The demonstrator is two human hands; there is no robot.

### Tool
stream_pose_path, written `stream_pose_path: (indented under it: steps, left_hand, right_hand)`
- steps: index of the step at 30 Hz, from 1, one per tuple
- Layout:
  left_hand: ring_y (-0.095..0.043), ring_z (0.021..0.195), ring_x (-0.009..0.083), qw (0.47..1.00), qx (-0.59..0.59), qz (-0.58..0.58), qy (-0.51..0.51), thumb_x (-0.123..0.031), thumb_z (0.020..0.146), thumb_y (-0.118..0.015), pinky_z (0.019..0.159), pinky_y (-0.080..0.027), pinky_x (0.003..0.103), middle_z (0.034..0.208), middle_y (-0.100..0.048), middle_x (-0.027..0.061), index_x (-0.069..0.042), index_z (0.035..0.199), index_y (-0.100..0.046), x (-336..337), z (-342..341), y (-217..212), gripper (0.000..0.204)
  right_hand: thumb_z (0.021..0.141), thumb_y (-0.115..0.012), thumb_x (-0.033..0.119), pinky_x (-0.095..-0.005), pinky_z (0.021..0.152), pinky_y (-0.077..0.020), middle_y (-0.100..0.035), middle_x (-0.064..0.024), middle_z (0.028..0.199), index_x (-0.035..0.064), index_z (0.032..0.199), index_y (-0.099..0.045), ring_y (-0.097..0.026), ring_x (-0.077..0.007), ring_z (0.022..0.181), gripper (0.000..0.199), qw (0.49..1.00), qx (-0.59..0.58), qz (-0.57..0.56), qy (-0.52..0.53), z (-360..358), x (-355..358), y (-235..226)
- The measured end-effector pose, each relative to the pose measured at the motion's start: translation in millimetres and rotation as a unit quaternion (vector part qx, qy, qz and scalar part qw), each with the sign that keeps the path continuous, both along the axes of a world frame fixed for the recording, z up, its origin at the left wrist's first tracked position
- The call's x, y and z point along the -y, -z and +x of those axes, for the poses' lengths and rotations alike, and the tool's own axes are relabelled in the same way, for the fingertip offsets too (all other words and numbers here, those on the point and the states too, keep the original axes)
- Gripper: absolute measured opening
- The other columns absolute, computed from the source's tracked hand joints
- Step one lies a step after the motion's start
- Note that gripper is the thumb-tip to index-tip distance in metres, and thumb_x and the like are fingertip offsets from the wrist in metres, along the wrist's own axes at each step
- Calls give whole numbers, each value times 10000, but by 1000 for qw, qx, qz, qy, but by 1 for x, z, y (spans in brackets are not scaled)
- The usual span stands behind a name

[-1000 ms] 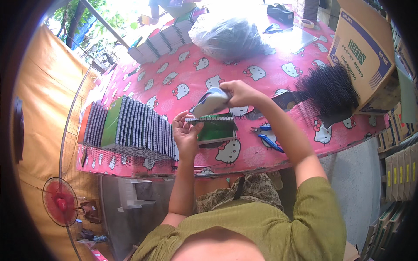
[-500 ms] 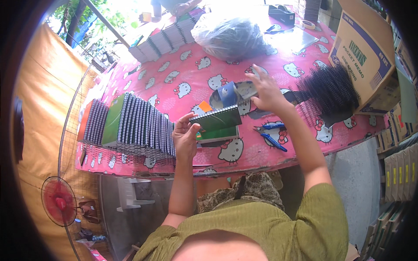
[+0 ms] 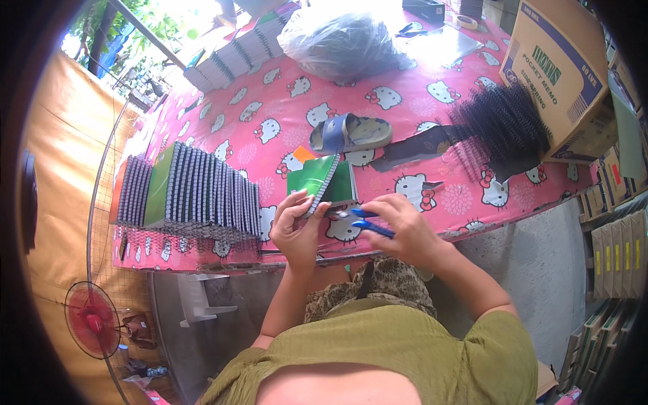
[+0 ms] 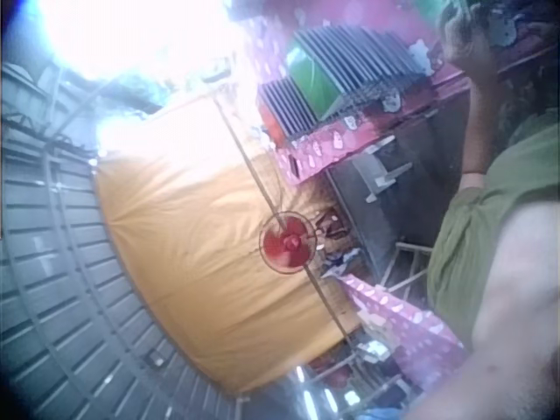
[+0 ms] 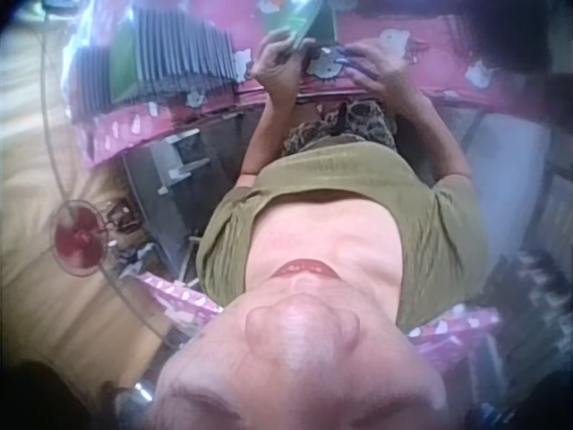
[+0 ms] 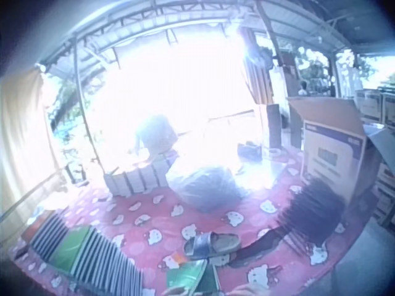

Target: The person assembles notebooks by sliding spiral bindings through the pre-punched holes of notebook covers and pages, then using a pair of shears to trim the excess binding wire.

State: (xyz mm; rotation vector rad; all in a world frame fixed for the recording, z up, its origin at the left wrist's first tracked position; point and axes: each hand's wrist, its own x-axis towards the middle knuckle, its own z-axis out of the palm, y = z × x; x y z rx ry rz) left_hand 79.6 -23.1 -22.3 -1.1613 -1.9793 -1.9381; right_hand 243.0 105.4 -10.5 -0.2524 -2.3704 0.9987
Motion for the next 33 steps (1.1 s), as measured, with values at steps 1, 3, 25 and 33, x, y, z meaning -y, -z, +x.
stream_pose_path:
  steps: [1,3,25,33]
  left_hand:
    - [-650,888,178,1000,9,12,3,61,701,-785,771,-557,290,1004,-659,157,44,832,-651,1,0,1,189]
    - [-659,892,194,999,-25,35,13,126,705,-742,766,-578,309,1005,-654,169,58,841,-647,1,-1,-1,179]
    - [-596,687,100,927,-24,159,-339,-88,857,-700,649,-489,225,790,-640,89,-59,737,-490,130,-137,-151,245]
    - [-651,782,171,944,66,196,-258,-41,863,-662,707,-556,289,910,-666,158,15,1003,-555,128,-164,-125,185]
  right_hand:
    - [796,-706,217,-437,890,-444,-579,-184,1082,-2,1145,-567,-541,-356,1036,434,999,-29,-2,-24,-6,7,-9]
    - [796,-708,218,-432,891,-444,-580,-182,1082,4,1139,-572,-546,-352,1030,427,999,-42,11,-10,-14,14,-15]
    - [751,-712,151,-434,901,-431,-575,-189,1092,-13,1109,-577,-530,-344,1036,416,974,64,52,211,14,-41,34]
    - [700,-782,291,-470,916,-394,-527,-196,1120,-13,1148,-508,-496,-373,1065,607,952,170,179,181,21,-24,27]
